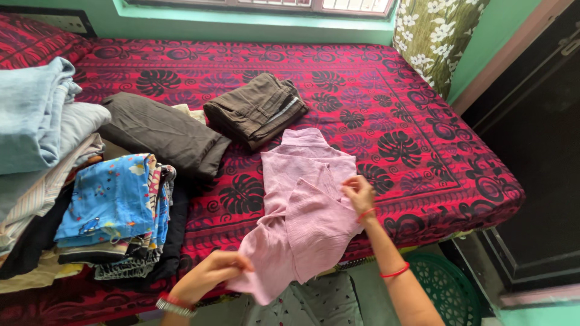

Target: The person folds a pink hoodie on a bed. They smooth the fabric, fold the sleeves inward, fold the sides, and then fold the garment in half before placing it on a stack of other folded clothes.

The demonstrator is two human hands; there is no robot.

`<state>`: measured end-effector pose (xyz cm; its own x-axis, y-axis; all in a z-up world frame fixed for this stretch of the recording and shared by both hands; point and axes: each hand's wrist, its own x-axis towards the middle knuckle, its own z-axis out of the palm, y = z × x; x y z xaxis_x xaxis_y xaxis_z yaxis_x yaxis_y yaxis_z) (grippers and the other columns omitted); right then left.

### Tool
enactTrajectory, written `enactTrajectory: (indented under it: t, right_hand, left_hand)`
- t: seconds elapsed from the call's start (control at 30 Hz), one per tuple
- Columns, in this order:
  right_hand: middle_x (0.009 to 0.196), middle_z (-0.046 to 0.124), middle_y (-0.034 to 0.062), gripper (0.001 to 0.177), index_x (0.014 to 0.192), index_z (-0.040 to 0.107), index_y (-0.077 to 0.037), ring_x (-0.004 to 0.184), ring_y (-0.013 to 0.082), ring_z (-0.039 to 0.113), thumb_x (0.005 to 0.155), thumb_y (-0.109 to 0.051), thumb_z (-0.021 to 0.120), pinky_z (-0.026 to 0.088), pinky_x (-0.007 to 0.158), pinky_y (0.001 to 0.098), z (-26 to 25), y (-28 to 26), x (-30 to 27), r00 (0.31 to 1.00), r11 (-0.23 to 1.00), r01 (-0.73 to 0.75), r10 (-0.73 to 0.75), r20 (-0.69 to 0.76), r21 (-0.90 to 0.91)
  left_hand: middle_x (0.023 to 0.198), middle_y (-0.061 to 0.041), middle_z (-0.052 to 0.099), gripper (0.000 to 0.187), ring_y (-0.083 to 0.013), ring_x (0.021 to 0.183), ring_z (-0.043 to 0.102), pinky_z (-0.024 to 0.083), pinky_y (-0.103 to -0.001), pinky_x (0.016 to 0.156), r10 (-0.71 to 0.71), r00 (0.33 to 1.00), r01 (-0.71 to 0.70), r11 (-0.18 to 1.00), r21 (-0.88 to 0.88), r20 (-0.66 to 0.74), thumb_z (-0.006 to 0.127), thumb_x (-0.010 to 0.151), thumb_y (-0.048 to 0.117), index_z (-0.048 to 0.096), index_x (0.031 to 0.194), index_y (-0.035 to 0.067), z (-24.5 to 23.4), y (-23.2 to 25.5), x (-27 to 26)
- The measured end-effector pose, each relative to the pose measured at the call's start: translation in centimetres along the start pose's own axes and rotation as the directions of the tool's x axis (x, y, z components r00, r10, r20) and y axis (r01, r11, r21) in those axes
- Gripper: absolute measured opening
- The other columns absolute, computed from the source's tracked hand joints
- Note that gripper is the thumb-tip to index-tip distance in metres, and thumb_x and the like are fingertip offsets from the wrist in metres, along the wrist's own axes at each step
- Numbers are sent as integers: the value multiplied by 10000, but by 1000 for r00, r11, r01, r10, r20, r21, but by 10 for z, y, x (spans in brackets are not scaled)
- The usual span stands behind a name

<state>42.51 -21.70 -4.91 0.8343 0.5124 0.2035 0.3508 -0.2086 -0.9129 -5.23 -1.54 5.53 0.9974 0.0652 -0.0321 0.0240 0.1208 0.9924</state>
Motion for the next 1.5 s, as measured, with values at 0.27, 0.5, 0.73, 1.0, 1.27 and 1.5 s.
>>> enactTrajectory:
  t: [0.27, 0.5, 0.73, 1.0, 1.27, 1.5]
  right_hand:
    - [1025, 731, 167, 181, 1115, 606, 8, 889, 221, 743, 939, 38, 630, 621, 813, 320, -75, 30, -24, 992, 795, -109, 129, 9, 597]
    - [1017, 725, 183, 107, 1060, 612, 24, 881, 230, 732, 963, 67, 599, 616, 835, 332, -76, 48, -29, 996, 750, -22, 70, -46, 661]
    - [1013, 723, 162, 111, 1062, 626, 28, 871, 196, 727, 955, 58, 611, 611, 827, 314, -69, 41, -39, 992, 862, 72, -12, -122, 502]
    - [1346, 591, 252, 555, 1314, 548, 20, 1297, 371, 583, 786, -37, 711, 468, 1079, 465, -74, -39, -103, 695, 679, 719, -702, 152, -150]
    - [1495, 439, 218, 646, 1332, 584, -113, 1421, 381, 382, 726, -224, 780, 197, 1187, 659, -55, -35, -156, 387, 239, 908, -791, 473, -344]
    - [1384, 647, 144, 470, 1286, 657, -104, 1348, 277, 572, 819, -145, 699, 201, 1233, 643, -29, -47, -149, 335, 189, 928, -798, 501, -321]
  left_hand:
    - [959, 15, 680, 296, -56, 800, 543, 467, -222, 707, 115, 992, -107, 986, -130, 54, 623, 969, 147, 763, 1181, -5, 46, 15, 185]
    - [1069, -96, 730, 621, -155, 875, 677, 570, -293, 720, -130, 917, 105, 991, -88, -378, 691, 906, 87, 434, 1460, 194, 56, -14, 299]
    - [1060, -158, 769, 314, -314, 991, 777, 587, -373, 849, 563, 793, -268, 665, 697, -232, 631, 863, 1, 676, 1171, 37, 41, -25, 206]
    - [1457, -168, 528, 562, -325, 1421, 428, 263, -567, 1179, 428, 864, -309, 30, 951, 267, 675, 812, 94, 569, 1363, 112, 53, -47, 99]
    - [1598, -268, 277, 797, -404, 1491, 239, 79, -626, 1185, 536, 841, -160, 111, 981, 76, 675, 769, 136, 415, 1523, 139, 88, -70, 132]
    - [1471, -132, 548, 679, -286, 1425, 465, 162, -582, 1244, 547, 806, -248, -38, 968, 228, 670, 738, 134, 556, 1407, 144, 89, -74, 148]
